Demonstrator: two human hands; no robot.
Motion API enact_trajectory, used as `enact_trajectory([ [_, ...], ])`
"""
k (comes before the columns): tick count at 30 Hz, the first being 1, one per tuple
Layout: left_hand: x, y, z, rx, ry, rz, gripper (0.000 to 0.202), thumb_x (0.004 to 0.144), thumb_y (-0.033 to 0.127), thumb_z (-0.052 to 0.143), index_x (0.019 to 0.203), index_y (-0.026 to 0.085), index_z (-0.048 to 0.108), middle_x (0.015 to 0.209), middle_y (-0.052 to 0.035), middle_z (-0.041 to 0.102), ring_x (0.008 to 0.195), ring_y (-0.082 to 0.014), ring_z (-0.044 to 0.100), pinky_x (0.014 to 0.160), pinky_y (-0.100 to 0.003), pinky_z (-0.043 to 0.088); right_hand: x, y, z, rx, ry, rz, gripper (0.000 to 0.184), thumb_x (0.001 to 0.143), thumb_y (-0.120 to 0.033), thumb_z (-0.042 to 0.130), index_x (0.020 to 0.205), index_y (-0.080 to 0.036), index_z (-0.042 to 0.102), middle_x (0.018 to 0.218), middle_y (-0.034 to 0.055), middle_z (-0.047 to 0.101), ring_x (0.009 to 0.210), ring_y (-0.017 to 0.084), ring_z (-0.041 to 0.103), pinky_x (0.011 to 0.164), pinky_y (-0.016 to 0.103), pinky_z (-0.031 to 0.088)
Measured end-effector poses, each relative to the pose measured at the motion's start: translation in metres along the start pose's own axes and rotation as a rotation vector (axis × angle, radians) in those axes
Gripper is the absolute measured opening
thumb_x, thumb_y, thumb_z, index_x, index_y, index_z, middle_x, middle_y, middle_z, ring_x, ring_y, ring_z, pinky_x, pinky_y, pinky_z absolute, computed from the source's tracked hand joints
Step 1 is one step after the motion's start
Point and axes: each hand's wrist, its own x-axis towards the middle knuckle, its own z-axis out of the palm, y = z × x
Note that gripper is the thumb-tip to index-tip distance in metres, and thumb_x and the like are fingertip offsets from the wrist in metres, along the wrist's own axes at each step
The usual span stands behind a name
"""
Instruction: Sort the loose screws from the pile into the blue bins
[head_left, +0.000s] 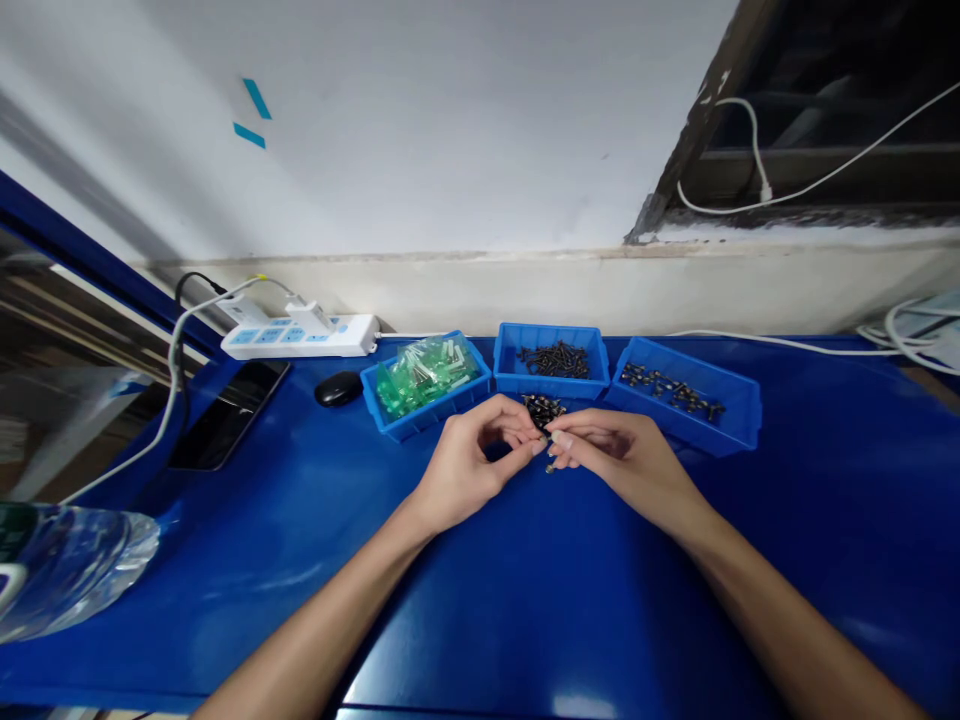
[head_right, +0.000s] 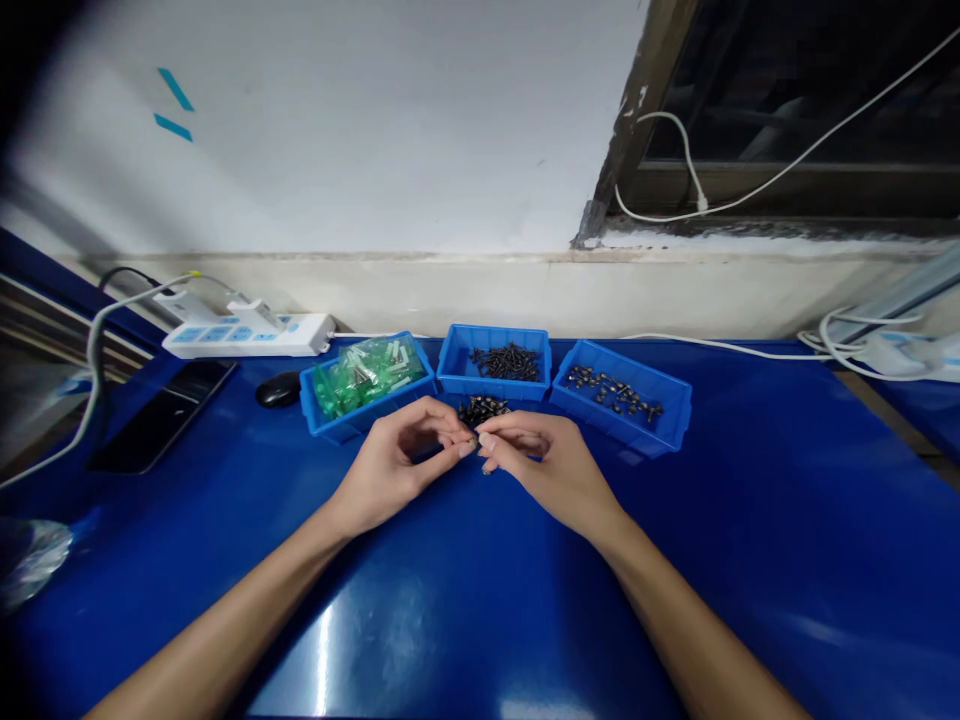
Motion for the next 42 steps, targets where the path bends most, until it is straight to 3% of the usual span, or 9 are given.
enact_trajectory([
  [6, 0.000, -0.001, 0.000, -0.128, -0.028, -0.025, 0.019, 0.088, 0.025, 0.076, 0.094, 0.016, 0.060, 0.088, -0.0046, 0.074, 0.082, -0.0154, 0.072, 0.080, -0.029, 0.059, 0.002, -0.001, -0.003, 0.203, -0.101, 0.124, 0.025, 0.072, -0.039, 0.087, 0.084, -0.019, 0.082, 0.075, 0.0065, 0.080, 0.067, 0.020, 0.076, 0.064, 0.030, 0.058],
  [10, -0.001, -0.002, -0.001, 0.022, -0.040, 0.056, 0.013, 0.092, 0.022, 0.071, 0.098, 0.016, 0.063, 0.093, -0.0057, 0.074, 0.085, -0.0160, 0.072, 0.080, -0.028, 0.059, 0.002, 0.001, -0.004, 0.294, -0.078, 0.118, 0.027, 0.074, -0.043, 0.086, 0.085, -0.019, 0.083, 0.077, 0.0075, 0.080, 0.066, 0.019, 0.075, 0.064, 0.030, 0.058],
  [13, -0.002, -0.005, -0.003, 0.367, -0.152, 0.217, 0.011, 0.099, 0.021, 0.063, 0.107, 0.016, 0.067, 0.105, -0.0084, 0.074, 0.097, -0.0199, 0.070, 0.089, -0.034, 0.058, 0.002, 0.000, -0.007, 0.326, 0.088, 0.059, 0.024, 0.074, -0.042, 0.085, 0.082, -0.019, 0.083, 0.076, 0.0074, 0.080, 0.065, 0.019, 0.075, 0.063, 0.029, 0.058],
  [16, -0.004, -0.011, -0.003, 0.649, -0.330, 0.375, 0.022, 0.104, 0.021, 0.055, 0.119, 0.017, 0.070, 0.122, -0.0123, 0.071, 0.114, -0.0246, 0.066, 0.101, -0.041, 0.054, 0.004, 0.000, -0.013, 0.314, 0.387, -0.038, 0.018, 0.078, -0.039, 0.080, 0.080, -0.021, 0.081, 0.081, 0.0070, 0.081, 0.066, 0.020, 0.075, 0.063, 0.031, 0.058],
  [19, -0.005, -0.017, -0.003, 0.755, -0.389, 0.421, 0.026, 0.106, 0.023, 0.049, 0.118, 0.017, 0.071, 0.119, -0.0130, 0.070, 0.109, -0.0239, 0.067, 0.098, -0.041, 0.056, 0.005, 0.000, -0.019, 0.257, 0.634, -0.113, 0.014, 0.085, -0.033, 0.072, 0.090, -0.023, 0.079, 0.093, 0.0067, 0.082, 0.067, 0.020, 0.076, 0.061, 0.032, 0.058],
  [22, -0.005, -0.020, -0.004, 0.765, -0.377, 0.415, 0.028, 0.107, 0.023, 0.046, 0.114, 0.016, 0.071, 0.109, -0.0119, 0.072, 0.101, -0.0221, 0.067, 0.090, -0.036, 0.058, 0.006, 0.000, -0.022, 0.224, 0.695, -0.131, 0.021, 0.086, -0.031, 0.070, 0.105, -0.024, 0.078, 0.107, 0.0070, 0.080, 0.069, 0.021, 0.077, 0.059, 0.032, 0.058],
  [27, -0.004, -0.017, -0.005, 0.690, -0.285, 0.374, 0.022, 0.103, 0.015, 0.050, 0.108, 0.016, 0.071, 0.102, -0.0100, 0.074, 0.095, -0.0217, 0.069, 0.086, -0.033, 0.058, 0.005, -0.003, -0.018, 0.242, 0.597, -0.100, 0.020, 0.083, -0.032, 0.072, 0.100, -0.025, 0.078, 0.098, 0.0055, 0.081, 0.064, 0.018, 0.075, 0.058, 0.029, 0.056],
  [35, 0.000, -0.005, 0.000, 0.149, 0.046, 0.054, 0.010, 0.092, 0.026, 0.071, 0.093, 0.016, 0.068, 0.090, -0.0048, 0.075, 0.083, -0.0167, 0.072, 0.080, -0.027, 0.058, 0.003, 0.002, -0.007, -0.034, 0.184, -0.080, 0.033, 0.083, -0.048, 0.074, 0.096, -0.018, 0.080, 0.065, 0.0027, 0.074, 0.052, 0.016, 0.066, 0.053, 0.028, 0.055],
  [42, 0.001, -0.005, 0.002, -0.156, 0.057, -0.083, 0.030, 0.084, 0.039, 0.082, 0.090, 0.017, 0.062, 0.081, -0.0034, 0.077, 0.076, -0.0170, 0.075, 0.074, -0.027, 0.059, 0.002, 0.003, 0.003, 0.075, -0.035, 0.035, 0.025, 0.075, -0.039, 0.083, 0.092, -0.020, 0.082, 0.077, 0.0060, 0.080, 0.068, 0.021, 0.076, 0.067, 0.033, 0.062],
])
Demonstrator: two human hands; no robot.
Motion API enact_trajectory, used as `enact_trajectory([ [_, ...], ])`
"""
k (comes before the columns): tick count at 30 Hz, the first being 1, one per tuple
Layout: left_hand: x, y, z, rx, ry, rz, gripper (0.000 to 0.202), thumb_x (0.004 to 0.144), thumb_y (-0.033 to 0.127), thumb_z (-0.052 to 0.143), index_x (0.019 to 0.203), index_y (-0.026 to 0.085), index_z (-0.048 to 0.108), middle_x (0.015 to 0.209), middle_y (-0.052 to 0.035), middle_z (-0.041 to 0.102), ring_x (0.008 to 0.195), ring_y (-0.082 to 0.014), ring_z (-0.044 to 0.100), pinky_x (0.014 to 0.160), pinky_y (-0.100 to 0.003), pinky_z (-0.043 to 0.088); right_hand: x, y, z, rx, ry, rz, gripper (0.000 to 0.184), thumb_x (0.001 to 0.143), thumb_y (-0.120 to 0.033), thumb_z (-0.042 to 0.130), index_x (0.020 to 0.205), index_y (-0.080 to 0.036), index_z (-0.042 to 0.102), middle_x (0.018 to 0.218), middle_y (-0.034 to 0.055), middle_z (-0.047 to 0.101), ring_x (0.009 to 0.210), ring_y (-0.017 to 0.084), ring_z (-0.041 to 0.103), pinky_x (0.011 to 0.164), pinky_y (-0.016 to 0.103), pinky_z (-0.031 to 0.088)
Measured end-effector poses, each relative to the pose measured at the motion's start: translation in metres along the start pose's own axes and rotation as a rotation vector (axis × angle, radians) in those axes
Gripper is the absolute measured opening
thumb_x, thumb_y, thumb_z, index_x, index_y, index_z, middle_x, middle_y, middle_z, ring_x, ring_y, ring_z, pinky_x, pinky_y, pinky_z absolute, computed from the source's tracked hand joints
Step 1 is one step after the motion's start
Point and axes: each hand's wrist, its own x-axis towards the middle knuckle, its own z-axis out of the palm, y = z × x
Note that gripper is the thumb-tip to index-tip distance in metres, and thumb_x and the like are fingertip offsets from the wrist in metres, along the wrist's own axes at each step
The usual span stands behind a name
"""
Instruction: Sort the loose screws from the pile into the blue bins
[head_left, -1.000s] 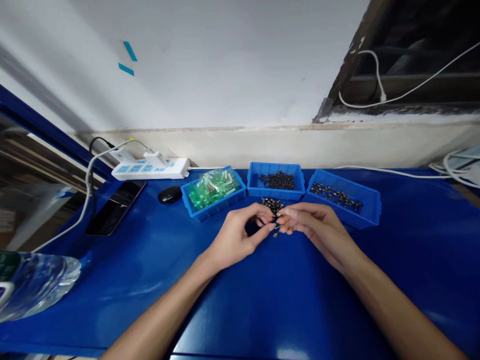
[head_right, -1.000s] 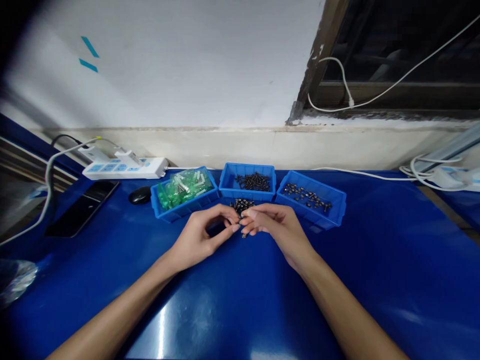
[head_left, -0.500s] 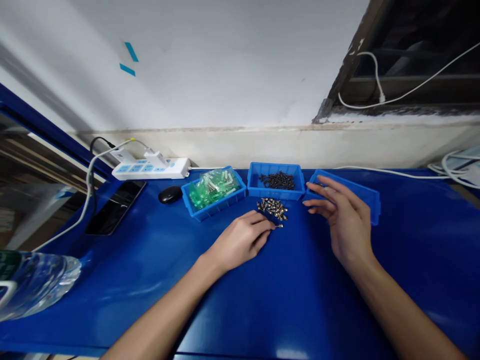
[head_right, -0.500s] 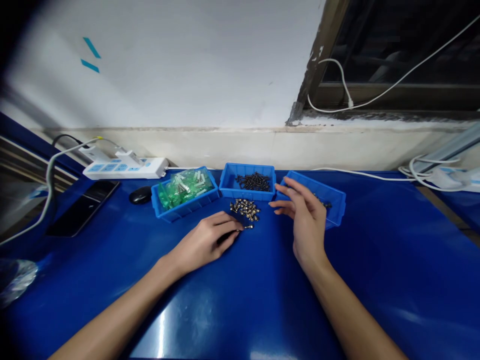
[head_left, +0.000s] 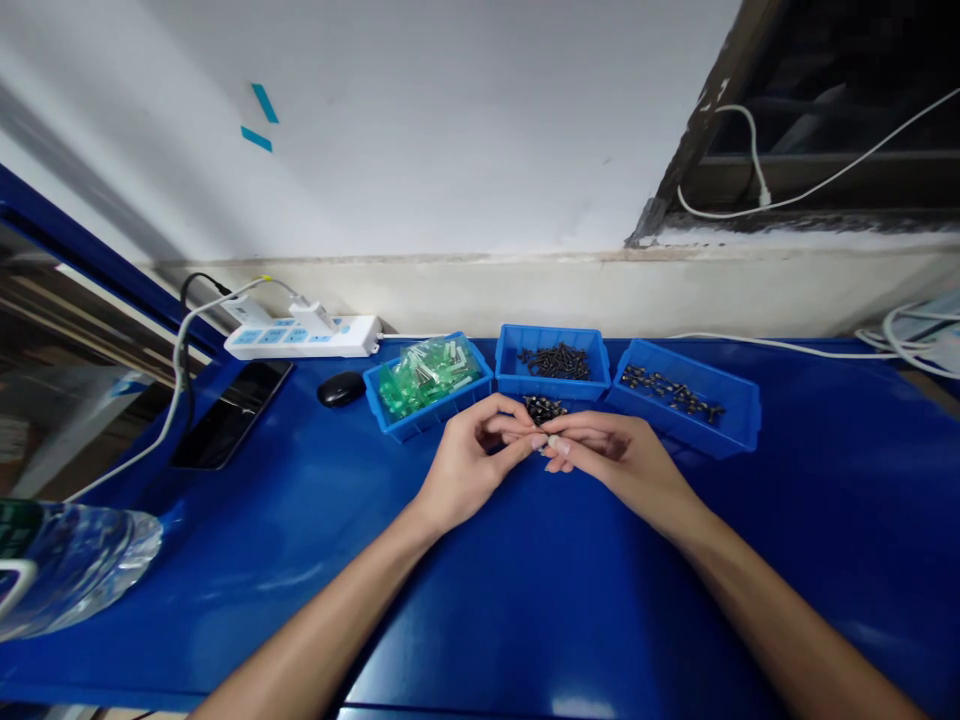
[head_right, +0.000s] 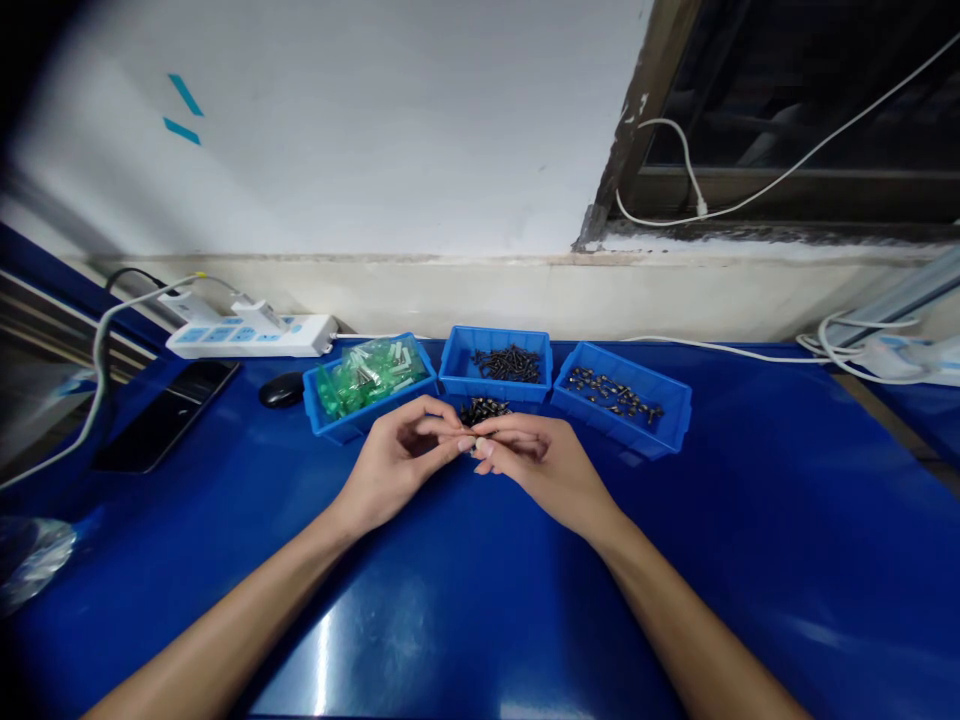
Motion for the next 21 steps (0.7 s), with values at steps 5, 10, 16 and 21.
enact_trajectory([
  [5, 0.000, 0.001, 0.001, -0.045, -0.029, -0.025, 0.032, 0.085, 0.040, 0.081, 0.093, 0.018, 0.060, 0.084, -0.0035, 0.078, 0.079, -0.0172, 0.076, 0.078, -0.027, 0.060, 0.001, 0.002, -0.002, 0.157, -0.007, 0.039, 0.022, 0.069, -0.036, 0.088, 0.084, -0.021, 0.083, 0.073, 0.0055, 0.080, 0.067, 0.020, 0.075, 0.066, 0.032, 0.060],
  [10, 0.000, 0.002, -0.002, 0.211, -0.042, 0.090, 0.011, 0.096, 0.027, 0.066, 0.098, 0.017, 0.064, 0.091, -0.0047, 0.076, 0.086, -0.0176, 0.074, 0.080, -0.028, 0.060, -0.002, 0.001, -0.006, 0.266, 0.020, 0.072, 0.023, 0.071, -0.040, 0.089, 0.085, -0.023, 0.084, 0.079, 0.0065, 0.081, 0.069, 0.020, 0.076, 0.069, 0.033, 0.059],
  [16, -0.002, -0.009, -0.008, 0.912, -0.270, 0.438, 0.031, 0.103, 0.023, 0.054, 0.132, 0.016, 0.063, 0.138, -0.0143, 0.065, 0.130, -0.0310, 0.057, 0.111, -0.051, 0.050, 0.002, -0.010, -0.015, 0.312, 0.396, -0.091, 0.014, 0.071, -0.035, 0.085, 0.079, -0.023, 0.083, 0.083, 0.0059, 0.082, 0.066, 0.018, 0.075, 0.063, 0.029, 0.059],
  [21, -0.003, -0.018, -0.007, 1.124, -0.363, 0.468, 0.032, 0.106, 0.025, 0.048, 0.132, 0.015, 0.065, 0.138, -0.0140, 0.065, 0.135, -0.0318, 0.054, 0.107, -0.053, 0.053, 0.006, -0.012, -0.025, 0.248, 0.756, -0.226, 0.023, 0.070, -0.026, 0.077, 0.092, -0.025, 0.081, 0.090, 0.0030, 0.082, 0.064, 0.017, 0.074, 0.058, 0.027, 0.057],
])
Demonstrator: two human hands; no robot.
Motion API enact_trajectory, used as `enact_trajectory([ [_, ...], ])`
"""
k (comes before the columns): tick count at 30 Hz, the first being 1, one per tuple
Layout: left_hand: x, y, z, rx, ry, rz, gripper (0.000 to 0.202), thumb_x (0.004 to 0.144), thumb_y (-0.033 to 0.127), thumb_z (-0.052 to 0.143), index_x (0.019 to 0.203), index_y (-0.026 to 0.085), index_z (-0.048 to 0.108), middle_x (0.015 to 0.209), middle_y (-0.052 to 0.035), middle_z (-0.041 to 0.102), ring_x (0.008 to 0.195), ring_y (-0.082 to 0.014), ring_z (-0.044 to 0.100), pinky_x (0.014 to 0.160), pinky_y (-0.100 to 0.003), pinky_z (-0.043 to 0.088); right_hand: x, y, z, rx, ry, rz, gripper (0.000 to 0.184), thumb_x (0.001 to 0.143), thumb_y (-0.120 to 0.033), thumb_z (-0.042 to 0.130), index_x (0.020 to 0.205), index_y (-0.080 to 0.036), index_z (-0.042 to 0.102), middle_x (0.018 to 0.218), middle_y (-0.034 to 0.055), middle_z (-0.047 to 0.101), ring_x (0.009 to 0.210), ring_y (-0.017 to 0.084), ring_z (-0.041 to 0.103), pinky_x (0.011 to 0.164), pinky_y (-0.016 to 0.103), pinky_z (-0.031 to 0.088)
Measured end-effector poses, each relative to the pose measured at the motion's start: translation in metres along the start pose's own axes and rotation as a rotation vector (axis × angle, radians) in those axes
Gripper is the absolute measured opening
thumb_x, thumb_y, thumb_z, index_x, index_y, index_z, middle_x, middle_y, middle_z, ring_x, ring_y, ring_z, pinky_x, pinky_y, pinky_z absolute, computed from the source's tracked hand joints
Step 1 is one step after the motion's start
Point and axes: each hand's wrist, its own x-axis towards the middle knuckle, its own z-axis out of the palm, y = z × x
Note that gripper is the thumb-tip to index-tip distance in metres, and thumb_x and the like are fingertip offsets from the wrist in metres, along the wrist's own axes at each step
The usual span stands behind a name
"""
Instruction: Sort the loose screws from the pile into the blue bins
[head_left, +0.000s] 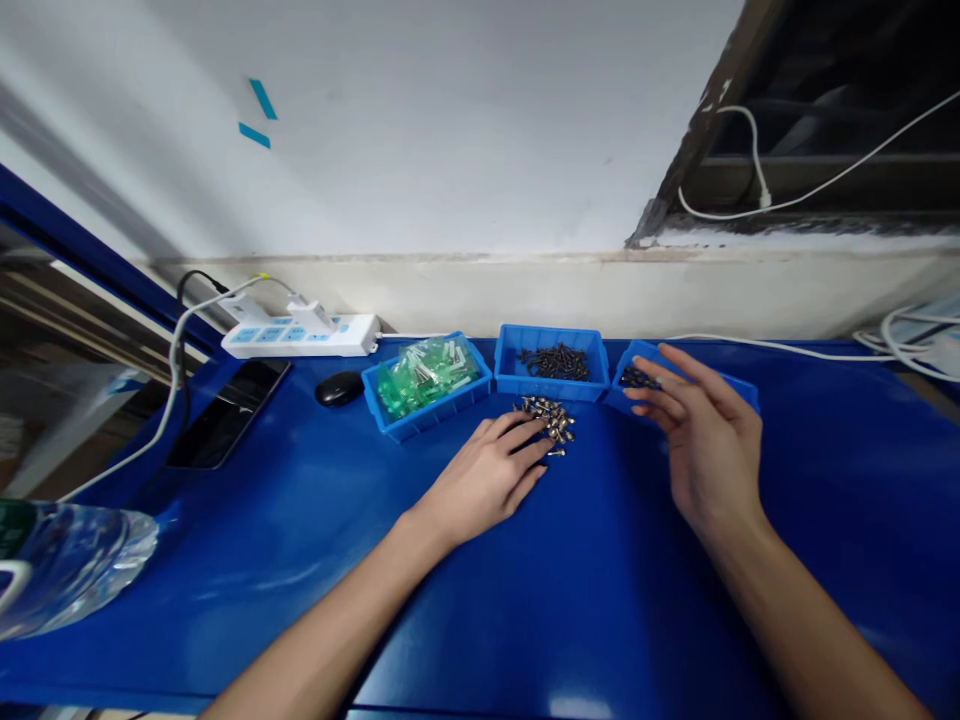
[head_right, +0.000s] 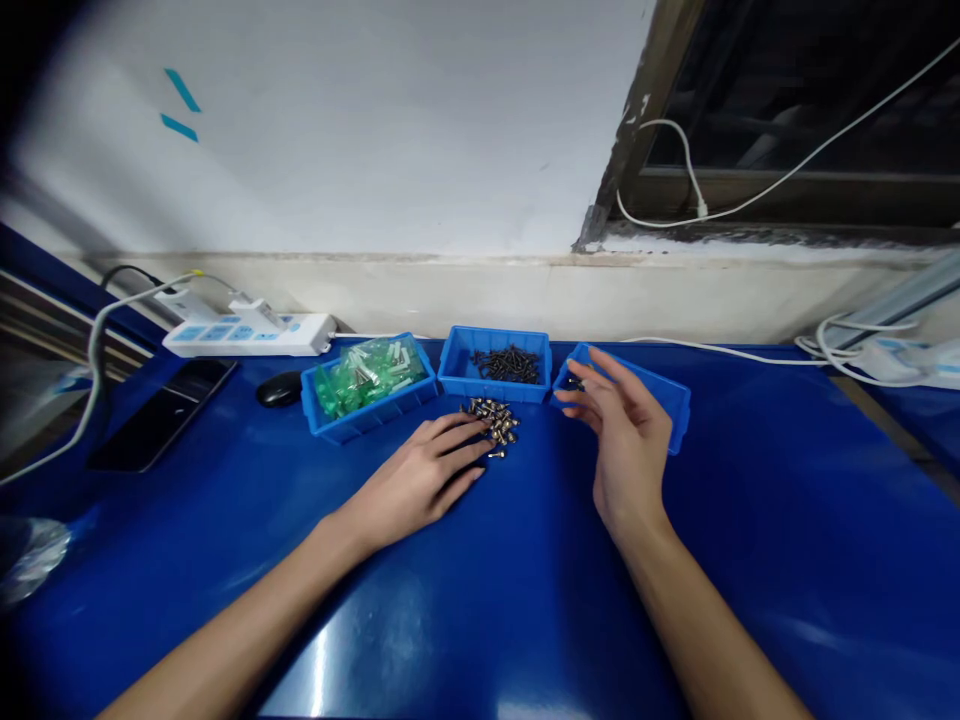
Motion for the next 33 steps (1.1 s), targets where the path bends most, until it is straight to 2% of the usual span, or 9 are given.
enact_trajectory([
  [2, 0.000, -0.001, 0.000, 0.011, 0.021, 0.004, 0.031, 0.107, 0.025, 0.047, 0.128, 0.015, 0.067, 0.132, -0.0130, 0.069, 0.128, -0.0299, 0.060, 0.104, -0.050, 0.055, 0.002, 0.002, -0.002, -0.089, -0.086, -0.028, 0.021, 0.071, -0.028, 0.077, 0.091, -0.024, 0.080, 0.086, 0.0029, 0.082, 0.064, 0.017, 0.074, 0.059, 0.028, 0.058],
  [6, -0.001, -0.004, -0.002, -0.017, 0.049, 0.011, 0.024, 0.104, 0.015, 0.051, 0.118, 0.014, 0.070, 0.118, -0.0107, 0.075, 0.107, -0.0249, 0.068, 0.092, -0.041, 0.059, -0.002, 0.010, -0.004, -0.467, -0.364, -0.156, 0.017, 0.073, -0.031, 0.073, 0.085, -0.021, 0.080, 0.078, 0.0046, 0.079, 0.063, 0.019, 0.072, 0.061, 0.031, 0.059],
  [10, -0.001, -0.004, -0.006, -0.114, 0.147, -0.042, 0.021, 0.099, 0.007, 0.053, 0.107, 0.014, 0.072, 0.103, -0.0094, 0.076, 0.093, -0.0218, 0.070, 0.083, -0.034, 0.061, -0.010, 0.018, -0.001, -0.665, -0.501, -0.240, 0.023, 0.076, -0.030, 0.065, 0.089, -0.020, 0.081, 0.075, 0.0054, 0.078, 0.060, 0.019, 0.070, 0.059, 0.032, 0.059],
  [13, 0.002, 0.000, -0.009, -0.309, 0.298, -0.125, 0.018, 0.098, 0.009, 0.056, 0.100, 0.015, 0.073, 0.099, -0.0078, 0.075, 0.089, -0.0187, 0.072, 0.083, -0.031, 0.060, -0.013, 0.021, 0.001, -0.608, -0.556, -0.193, 0.024, 0.079, -0.034, 0.066, 0.092, -0.019, 0.080, 0.081, 0.0070, 0.080, 0.067, 0.021, 0.074, 0.063, 0.032, 0.061],
  [17, 0.007, 0.007, -0.013, -0.693, 0.443, -0.292, 0.009, 0.091, 0.015, 0.066, 0.097, 0.015, 0.074, 0.095, -0.0067, 0.077, 0.082, -0.0155, 0.074, 0.080, -0.026, 0.062, -0.016, 0.021, 0.003, -0.452, -0.659, -0.021, 0.025, 0.077, -0.036, 0.074, 0.096, -0.020, 0.078, 0.087, 0.0074, 0.081, 0.079, 0.023, 0.078, 0.076, 0.034, 0.063],
  [21, 0.010, 0.010, -0.015, -0.983, 0.448, -0.437, 0.016, 0.085, 0.021, 0.076, 0.099, 0.014, 0.072, 0.094, -0.0064, 0.079, 0.087, -0.0174, 0.077, 0.084, -0.026, 0.062, -0.018, 0.023, 0.004, -0.287, -0.712, 0.148, 0.034, 0.072, -0.036, 0.083, 0.101, -0.020, 0.077, 0.083, 0.0065, 0.081, 0.081, 0.024, 0.079, 0.080, 0.035, 0.064],
  [26, 0.011, 0.013, -0.013, -1.138, 0.425, -0.510, 0.026, 0.082, 0.027, 0.080, 0.098, 0.016, 0.063, 0.083, -0.0039, 0.079, 0.078, -0.0181, 0.077, 0.077, -0.027, 0.062, -0.021, 0.026, 0.006, -0.159, -0.738, 0.254, 0.027, 0.071, -0.039, 0.088, 0.089, -0.020, 0.082, 0.077, 0.0062, 0.081, 0.072, 0.022, 0.078, 0.069, 0.032, 0.062],
  [29, 0.010, 0.013, -0.013, -1.022, 0.395, -0.454, 0.020, 0.089, 0.029, 0.074, 0.101, 0.017, 0.063, 0.090, -0.0053, 0.079, 0.083, -0.0193, 0.077, 0.080, -0.030, 0.063, -0.020, 0.027, 0.006, -0.094, -0.710, 0.272, 0.025, 0.069, -0.040, 0.090, 0.084, -0.021, 0.084, 0.075, 0.0060, 0.080, 0.067, 0.020, 0.077, 0.065, 0.031, 0.061],
  [33, 0.006, 0.005, -0.012, -0.428, 0.301, -0.257, 0.025, 0.102, 0.029, 0.058, 0.122, 0.019, 0.067, 0.128, -0.0109, 0.072, 0.121, -0.0267, 0.066, 0.109, -0.047, 0.053, -0.015, 0.021, 0.003, -0.051, -0.459, 0.180, 0.022, 0.067, -0.036, 0.092, 0.083, -0.023, 0.084, 0.077, 0.0055, 0.081, 0.067, 0.019, 0.076, 0.066, 0.031, 0.061],
])
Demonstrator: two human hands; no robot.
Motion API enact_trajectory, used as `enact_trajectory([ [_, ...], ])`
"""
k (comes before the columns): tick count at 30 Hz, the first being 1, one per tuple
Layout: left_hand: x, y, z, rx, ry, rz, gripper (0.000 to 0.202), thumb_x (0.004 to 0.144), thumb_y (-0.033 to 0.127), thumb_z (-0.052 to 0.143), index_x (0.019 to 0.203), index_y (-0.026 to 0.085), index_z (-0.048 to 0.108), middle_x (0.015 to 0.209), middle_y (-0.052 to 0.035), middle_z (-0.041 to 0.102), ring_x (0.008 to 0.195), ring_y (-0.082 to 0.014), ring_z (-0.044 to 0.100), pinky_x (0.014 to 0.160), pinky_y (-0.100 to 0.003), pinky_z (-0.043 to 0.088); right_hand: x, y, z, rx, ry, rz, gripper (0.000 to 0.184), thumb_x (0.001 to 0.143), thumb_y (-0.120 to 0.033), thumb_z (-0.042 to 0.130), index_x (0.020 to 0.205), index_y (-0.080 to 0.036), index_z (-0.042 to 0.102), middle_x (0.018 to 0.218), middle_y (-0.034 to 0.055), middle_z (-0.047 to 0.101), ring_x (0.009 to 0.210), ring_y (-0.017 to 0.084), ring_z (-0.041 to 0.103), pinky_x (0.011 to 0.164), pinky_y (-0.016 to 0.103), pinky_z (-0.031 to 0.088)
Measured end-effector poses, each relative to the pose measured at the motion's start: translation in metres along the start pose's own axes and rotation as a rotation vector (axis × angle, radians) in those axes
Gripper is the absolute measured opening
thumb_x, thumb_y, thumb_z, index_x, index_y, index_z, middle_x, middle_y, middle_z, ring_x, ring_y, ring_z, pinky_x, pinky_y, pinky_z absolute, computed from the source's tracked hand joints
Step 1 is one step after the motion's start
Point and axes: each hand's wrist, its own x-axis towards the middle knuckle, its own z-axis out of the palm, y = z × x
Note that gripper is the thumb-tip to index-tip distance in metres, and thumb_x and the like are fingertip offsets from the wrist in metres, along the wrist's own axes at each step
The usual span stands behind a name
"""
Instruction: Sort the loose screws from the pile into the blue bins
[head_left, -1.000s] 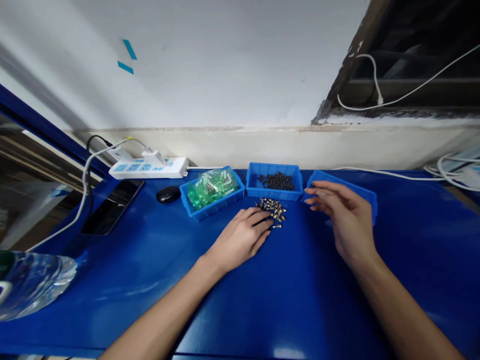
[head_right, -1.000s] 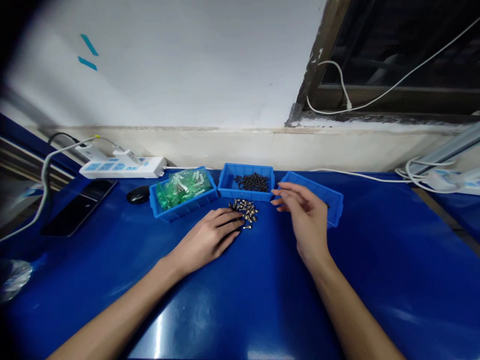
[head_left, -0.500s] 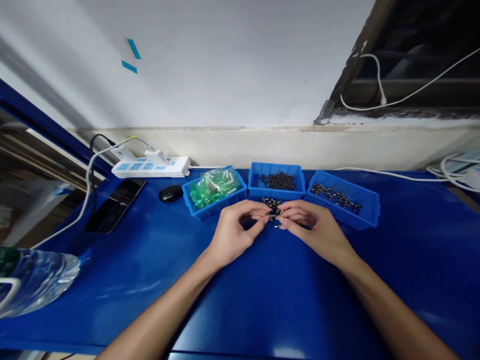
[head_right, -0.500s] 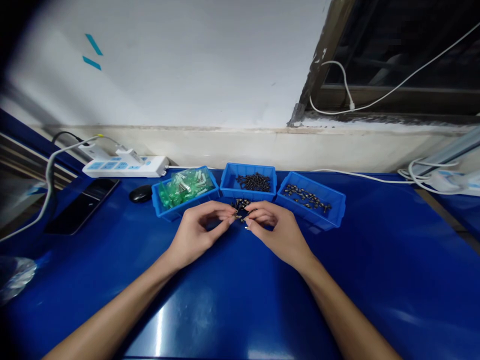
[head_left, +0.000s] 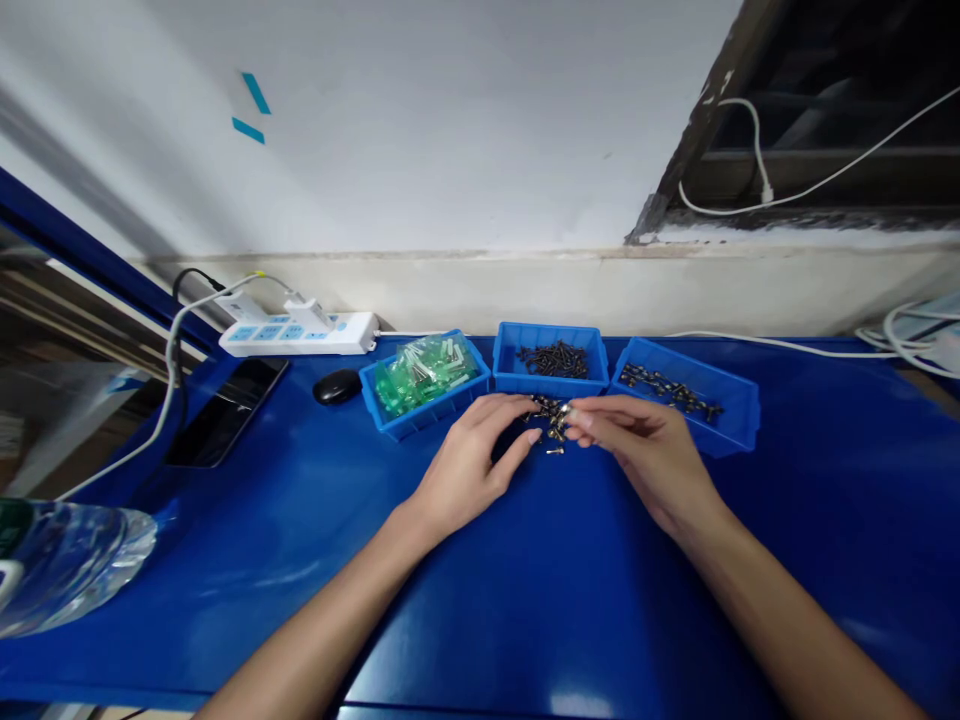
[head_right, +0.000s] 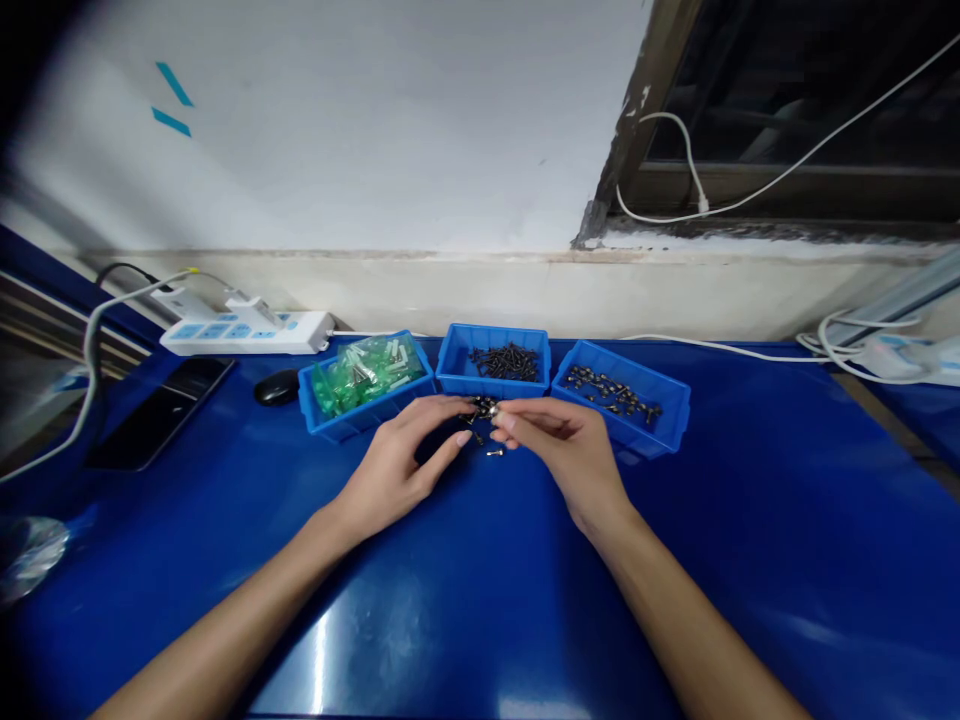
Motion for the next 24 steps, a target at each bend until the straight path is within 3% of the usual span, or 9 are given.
enact_trajectory([
  [2, -0.001, -0.006, 0.001, 0.246, -0.063, 0.068, 0.036, 0.105, 0.035, 0.053, 0.135, 0.018, 0.062, 0.143, -0.0130, 0.064, 0.137, -0.0319, 0.054, 0.116, -0.055, 0.046, 0.002, -0.007, -0.003, 0.001, 0.199, -0.104, 0.021, 0.066, -0.031, 0.091, 0.084, -0.024, 0.083, 0.077, 0.0041, 0.081, 0.069, 0.019, 0.076, 0.068, 0.031, 0.062],
  [4, -0.003, -0.010, 0.004, 0.378, -0.132, 0.091, 0.042, 0.106, 0.038, 0.049, 0.141, 0.016, 0.059, 0.146, -0.0146, 0.060, 0.137, -0.0334, 0.053, 0.115, -0.057, 0.047, 0.004, -0.013, -0.005, -0.001, 0.365, -0.209, 0.021, 0.068, -0.028, 0.090, 0.087, -0.024, 0.082, 0.082, 0.0032, 0.081, 0.070, 0.018, 0.076, 0.067, 0.032, 0.063],
  [7, -0.004, -0.011, 0.007, 0.420, -0.169, 0.110, 0.043, 0.107, 0.039, 0.047, 0.139, 0.013, 0.060, 0.141, -0.0156, 0.064, 0.130, -0.0317, 0.058, 0.111, -0.053, 0.052, 0.006, -0.019, -0.008, -0.033, 0.466, -0.303, 0.021, 0.072, -0.027, 0.086, 0.092, -0.024, 0.081, 0.087, 0.0029, 0.082, 0.070, 0.018, 0.076, 0.064, 0.032, 0.063],
  [11, 0.001, -0.006, 0.008, 0.416, -0.147, 0.117, 0.041, 0.108, 0.035, 0.044, 0.138, 0.014, 0.062, 0.140, -0.0163, 0.064, 0.129, -0.0306, 0.058, 0.109, -0.052, 0.053, 0.004, -0.016, -0.008, -0.191, 0.310, -0.282, 0.016, 0.079, -0.031, 0.079, 0.092, -0.023, 0.080, 0.088, 0.0043, 0.082, 0.077, 0.021, 0.078, 0.074, 0.036, 0.064],
  [15, 0.009, -0.002, 0.010, 0.488, -0.223, 0.117, 0.047, 0.108, 0.038, 0.043, 0.143, 0.009, 0.056, 0.142, -0.0205, 0.061, 0.134, -0.0344, 0.054, 0.111, -0.055, 0.049, 0.002, -0.003, -0.005, -0.518, 0.090, -0.279, 0.018, 0.087, -0.032, 0.068, 0.097, -0.023, 0.080, 0.099, 0.0074, 0.082, 0.091, 0.027, 0.078, 0.088, 0.042, 0.063],
  [19, 0.016, 0.002, 0.016, 0.537, -0.236, 0.068, 0.047, 0.109, 0.039, 0.040, 0.142, 0.010, 0.056, 0.134, -0.0197, 0.063, 0.119, -0.0333, 0.060, 0.098, -0.053, 0.054, 0.002, 0.011, -0.003, -0.814, -0.065, -0.389, 0.030, 0.091, -0.022, 0.055, 0.110, -0.024, 0.079, 0.116, 0.0080, 0.079, 0.105, 0.028, 0.076, 0.100, 0.045, 0.059],
  [24, 0.019, 0.001, 0.018, 0.454, -0.227, 0.057, 0.032, 0.106, 0.029, 0.045, 0.120, 0.010, 0.067, 0.113, -0.0143, 0.065, 0.100, -0.0277, 0.062, 0.092, -0.046, 0.056, 0.002, 0.020, -0.002, -0.921, -0.165, -0.468, 0.038, 0.092, -0.017, 0.050, 0.121, -0.019, 0.075, 0.124, 0.0117, 0.076, 0.116, 0.029, 0.071, 0.104, 0.047, 0.057],
])
